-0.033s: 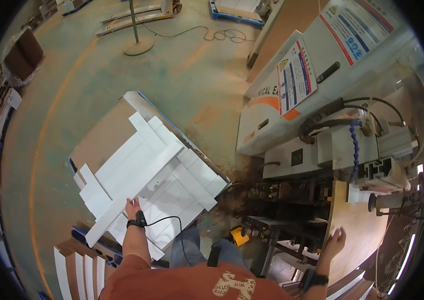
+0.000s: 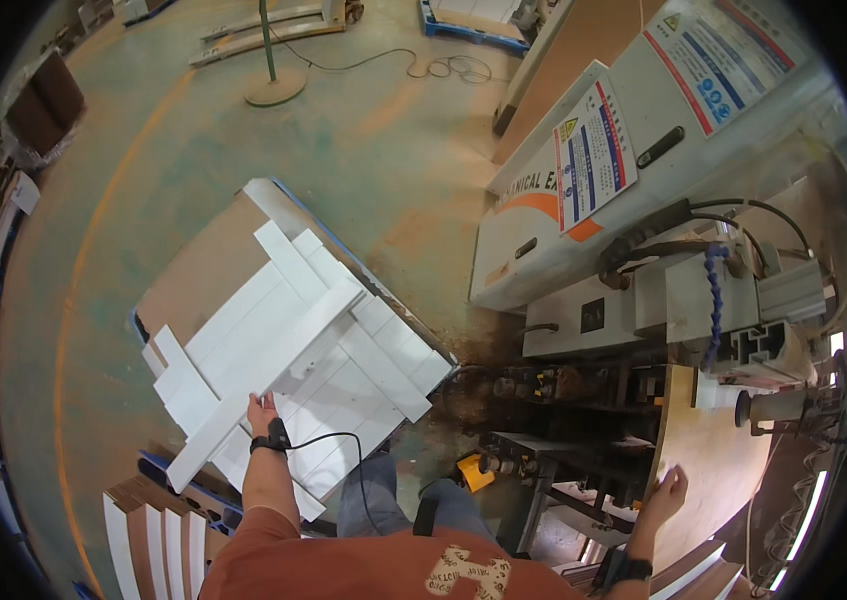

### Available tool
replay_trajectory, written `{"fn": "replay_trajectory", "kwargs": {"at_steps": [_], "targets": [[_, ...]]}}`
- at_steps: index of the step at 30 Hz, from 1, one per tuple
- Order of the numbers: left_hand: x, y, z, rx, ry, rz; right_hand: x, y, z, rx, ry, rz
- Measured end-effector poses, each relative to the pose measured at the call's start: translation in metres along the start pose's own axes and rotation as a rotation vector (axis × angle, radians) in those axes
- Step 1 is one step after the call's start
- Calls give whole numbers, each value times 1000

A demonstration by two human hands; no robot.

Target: Feeding white wood panels into a large woodworking machine for processing.

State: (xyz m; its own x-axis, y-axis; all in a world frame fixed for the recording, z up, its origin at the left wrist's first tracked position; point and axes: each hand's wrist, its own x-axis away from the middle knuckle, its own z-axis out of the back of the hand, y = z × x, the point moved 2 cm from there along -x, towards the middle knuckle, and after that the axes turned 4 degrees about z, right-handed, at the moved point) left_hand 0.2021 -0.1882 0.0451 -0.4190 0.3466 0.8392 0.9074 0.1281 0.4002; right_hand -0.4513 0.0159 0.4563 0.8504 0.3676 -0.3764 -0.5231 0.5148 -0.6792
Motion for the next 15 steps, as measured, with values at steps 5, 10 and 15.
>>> {"fn": "replay_trajectory", "kwargs": {"at_steps": [5,10,15], "targets": [[-48,-25,-15,-39,-36,-2,18,-17,4,102,67,45],[-98,-40,-3,-78,-75,20,10,-4,4,5,110,-12],[-124,-44,11,-73,23,-3,13,-12,-3,23,118,-24]]}}
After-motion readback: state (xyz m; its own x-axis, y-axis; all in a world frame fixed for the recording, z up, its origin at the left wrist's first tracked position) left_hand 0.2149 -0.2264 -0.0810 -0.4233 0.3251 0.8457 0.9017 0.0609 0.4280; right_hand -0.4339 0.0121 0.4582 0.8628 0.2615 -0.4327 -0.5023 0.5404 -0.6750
